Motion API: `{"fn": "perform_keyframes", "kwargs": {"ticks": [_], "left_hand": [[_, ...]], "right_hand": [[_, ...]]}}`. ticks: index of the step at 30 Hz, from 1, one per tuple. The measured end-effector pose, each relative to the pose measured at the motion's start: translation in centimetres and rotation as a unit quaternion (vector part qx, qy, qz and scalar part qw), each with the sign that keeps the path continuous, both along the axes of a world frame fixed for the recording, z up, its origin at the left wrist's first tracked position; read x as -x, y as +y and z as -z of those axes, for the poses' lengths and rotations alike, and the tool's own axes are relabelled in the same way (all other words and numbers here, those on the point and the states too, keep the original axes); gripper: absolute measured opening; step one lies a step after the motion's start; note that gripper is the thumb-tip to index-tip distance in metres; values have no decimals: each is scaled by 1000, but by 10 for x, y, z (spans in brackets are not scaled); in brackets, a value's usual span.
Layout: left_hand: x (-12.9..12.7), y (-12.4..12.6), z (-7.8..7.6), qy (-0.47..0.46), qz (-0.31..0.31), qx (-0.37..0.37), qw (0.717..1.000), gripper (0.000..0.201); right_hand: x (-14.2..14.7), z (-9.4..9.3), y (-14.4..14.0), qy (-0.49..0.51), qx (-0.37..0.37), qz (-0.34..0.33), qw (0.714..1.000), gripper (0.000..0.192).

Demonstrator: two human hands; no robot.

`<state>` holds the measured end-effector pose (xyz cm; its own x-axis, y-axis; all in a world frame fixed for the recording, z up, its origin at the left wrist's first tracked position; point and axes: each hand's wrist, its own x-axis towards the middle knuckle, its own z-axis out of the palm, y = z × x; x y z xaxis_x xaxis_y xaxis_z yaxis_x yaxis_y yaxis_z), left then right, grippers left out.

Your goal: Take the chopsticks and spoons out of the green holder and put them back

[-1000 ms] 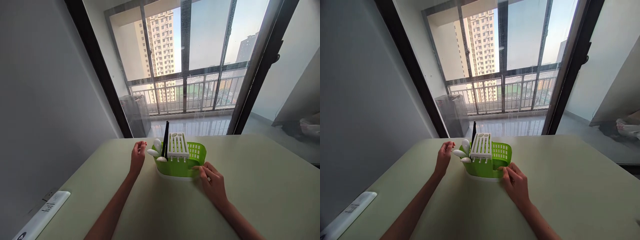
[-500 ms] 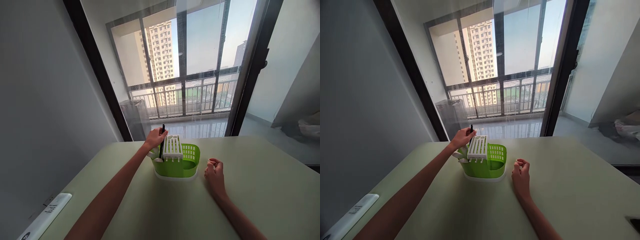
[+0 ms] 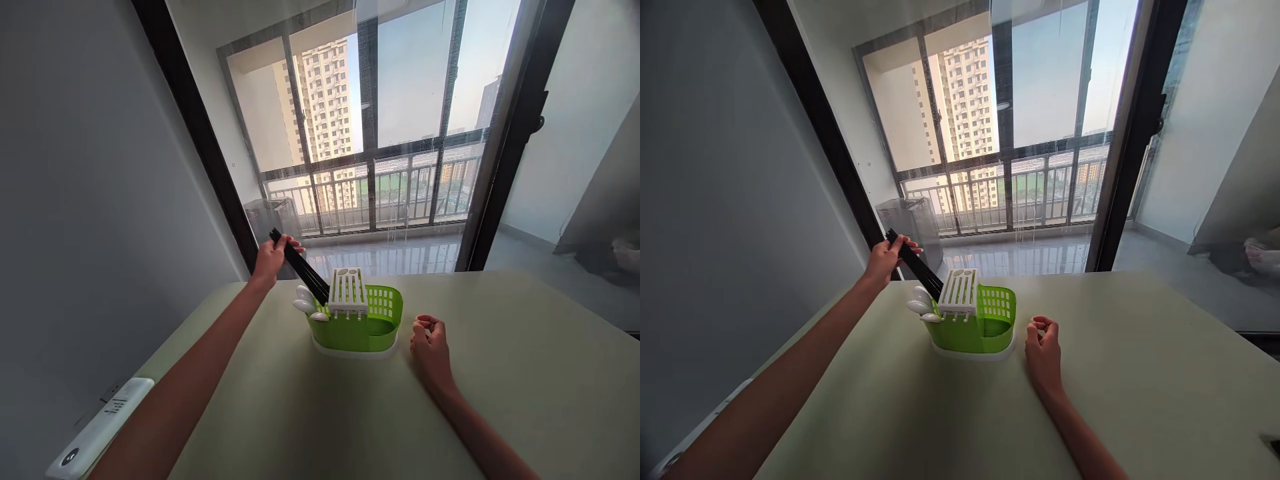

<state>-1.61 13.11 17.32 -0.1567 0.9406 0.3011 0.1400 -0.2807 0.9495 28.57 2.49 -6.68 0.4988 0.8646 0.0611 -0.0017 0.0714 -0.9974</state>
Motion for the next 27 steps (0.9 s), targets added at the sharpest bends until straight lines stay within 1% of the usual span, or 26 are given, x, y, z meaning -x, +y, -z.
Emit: {"fn": "perform_keyframes", "kwargs": {"ticks": [3, 5, 6, 8, 10, 12, 13, 16, 18, 22, 27], "left_hand": [[45, 4, -18, -76, -37, 24, 996, 20], [76, 0, -24, -102, -43, 63, 992, 29], [91, -3, -24, -107, -40, 87, 990, 32], [119, -15, -19, -106, -30, 139, 984, 31], [141, -32, -9, -92, -10, 201, 975, 22], [160, -50, 3, -63, 20, 274, 959, 10], [167, -59, 10, -45, 36, 311, 949, 7], [184, -83, 29, 16, 82, 405, 911, 31], [192, -94, 40, 52, 104, 445, 888, 43], [201, -107, 57, 107, 138, 485, 857, 55], [207, -110, 66, 157, 172, 509, 829, 59]], "right_hand": [[-1, 0, -1, -2, 2, -2, 1000, 35], [-1, 1, -1, -2, 2, -1, 1000, 36], [-1, 1, -1, -2, 2, -1, 1000, 36], [-2, 0, -1, -1, 5, -2, 1000, 36], [-2, 0, -1, 0, 9, -5, 1000, 37], [-2, 0, -2, 1, 14, -9, 1000, 38], [-3, 0, -3, 1, 17, -11, 1000, 37], [-4, -1, -5, 0, 25, -15, 1000, 37], [-4, -2, -7, -3, 28, -15, 999, 37], [-5, -3, -9, -8, 31, -15, 999, 35], [-5, -5, -10, -9, 32, -15, 999, 35]]}}
